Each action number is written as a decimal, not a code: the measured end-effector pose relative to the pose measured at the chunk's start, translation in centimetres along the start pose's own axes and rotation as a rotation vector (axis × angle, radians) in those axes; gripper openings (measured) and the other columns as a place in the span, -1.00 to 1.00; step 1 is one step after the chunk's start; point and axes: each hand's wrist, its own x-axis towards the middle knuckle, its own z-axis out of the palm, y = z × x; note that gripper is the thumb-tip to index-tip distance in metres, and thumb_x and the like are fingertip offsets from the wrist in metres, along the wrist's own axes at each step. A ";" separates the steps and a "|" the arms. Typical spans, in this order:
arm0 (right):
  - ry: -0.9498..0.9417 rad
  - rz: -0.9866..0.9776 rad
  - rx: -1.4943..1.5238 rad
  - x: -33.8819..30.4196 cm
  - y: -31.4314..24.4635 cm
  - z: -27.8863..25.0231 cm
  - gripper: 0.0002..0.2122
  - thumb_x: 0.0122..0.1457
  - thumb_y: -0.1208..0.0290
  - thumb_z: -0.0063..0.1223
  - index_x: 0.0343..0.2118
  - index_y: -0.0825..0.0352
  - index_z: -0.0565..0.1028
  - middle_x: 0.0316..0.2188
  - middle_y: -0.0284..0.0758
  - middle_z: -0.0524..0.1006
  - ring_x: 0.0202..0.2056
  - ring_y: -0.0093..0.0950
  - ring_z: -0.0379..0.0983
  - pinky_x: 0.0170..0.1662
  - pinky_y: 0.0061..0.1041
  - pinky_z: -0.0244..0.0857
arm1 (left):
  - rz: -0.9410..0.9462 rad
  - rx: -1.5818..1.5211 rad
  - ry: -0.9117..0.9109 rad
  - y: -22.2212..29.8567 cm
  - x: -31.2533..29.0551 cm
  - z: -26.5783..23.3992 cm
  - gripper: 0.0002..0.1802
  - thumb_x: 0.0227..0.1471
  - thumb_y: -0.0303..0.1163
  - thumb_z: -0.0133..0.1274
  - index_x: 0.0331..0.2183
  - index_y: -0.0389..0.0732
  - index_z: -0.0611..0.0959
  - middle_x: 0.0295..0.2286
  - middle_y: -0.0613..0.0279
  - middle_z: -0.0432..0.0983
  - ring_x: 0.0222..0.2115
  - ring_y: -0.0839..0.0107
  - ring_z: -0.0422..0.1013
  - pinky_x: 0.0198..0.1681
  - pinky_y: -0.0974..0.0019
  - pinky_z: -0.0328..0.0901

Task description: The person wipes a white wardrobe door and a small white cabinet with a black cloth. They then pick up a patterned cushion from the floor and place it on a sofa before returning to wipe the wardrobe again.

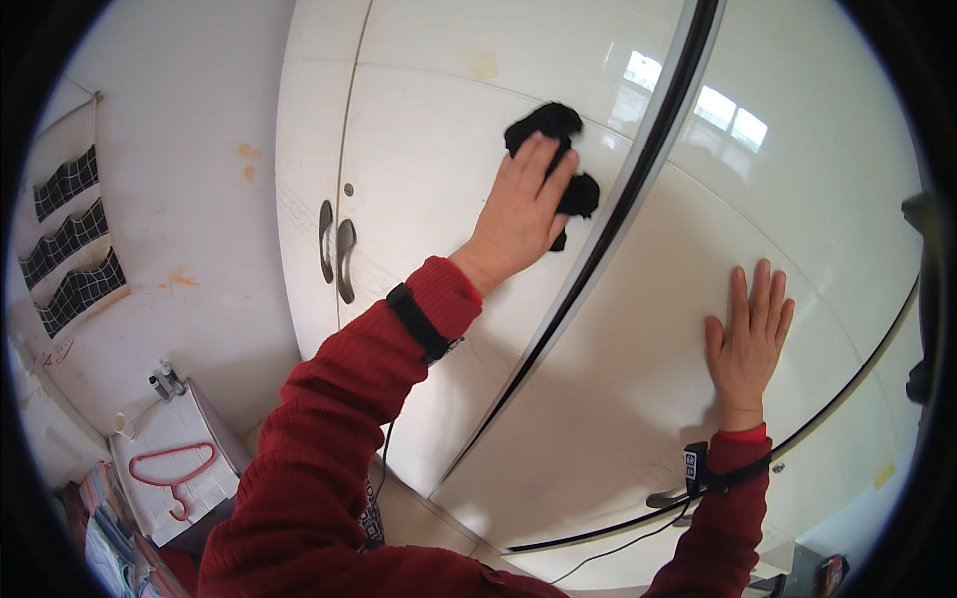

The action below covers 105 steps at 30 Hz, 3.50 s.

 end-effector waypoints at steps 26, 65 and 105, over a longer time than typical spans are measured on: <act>0.055 -0.036 -0.059 0.4 0.2 -0.1 -0.52 0.25 0.10 -0.29 0.19 0.17 0.24 0.27 -0.26 0.09 0.29 -0.24 -0.09 0.29 -0.21 -0.29 | -0.519 0.126 0.220 -11.1 -9.4 -2.3 -0.42 0.02 -0.49 -0.09 0.10 -0.43 0.25 0.10 -0.32 0.00 0.11 -0.16 0.04 0.18 0.12 0.00; 0.021 -0.031 -0.038 -0.1 0.8 -0.1 -0.53 0.21 0.15 -0.22 0.14 0.25 0.28 0.24 -0.14 0.11 0.27 -0.11 -0.05 0.27 -0.11 -0.26 | -0.388 0.263 0.291 -22.1 6.6 -5.7 -0.47 0.03 -0.38 -0.07 0.04 -0.39 0.35 0.03 -0.31 0.18 0.03 -0.14 0.19 0.08 0.10 0.17; 0.065 -0.115 -0.131 0.1 1.3 0.4 -0.52 0.29 0.11 -0.37 0.20 0.25 0.20 0.25 -0.17 0.09 0.28 -0.16 -0.07 0.27 -0.12 -0.22 | -0.074 0.328 0.232 -22.7 6.1 -6.7 -0.50 -0.03 -0.43 0.06 -0.01 -0.34 0.40 -0.03 -0.20 0.28 -0.04 -0.10 0.25 0.04 0.11 0.20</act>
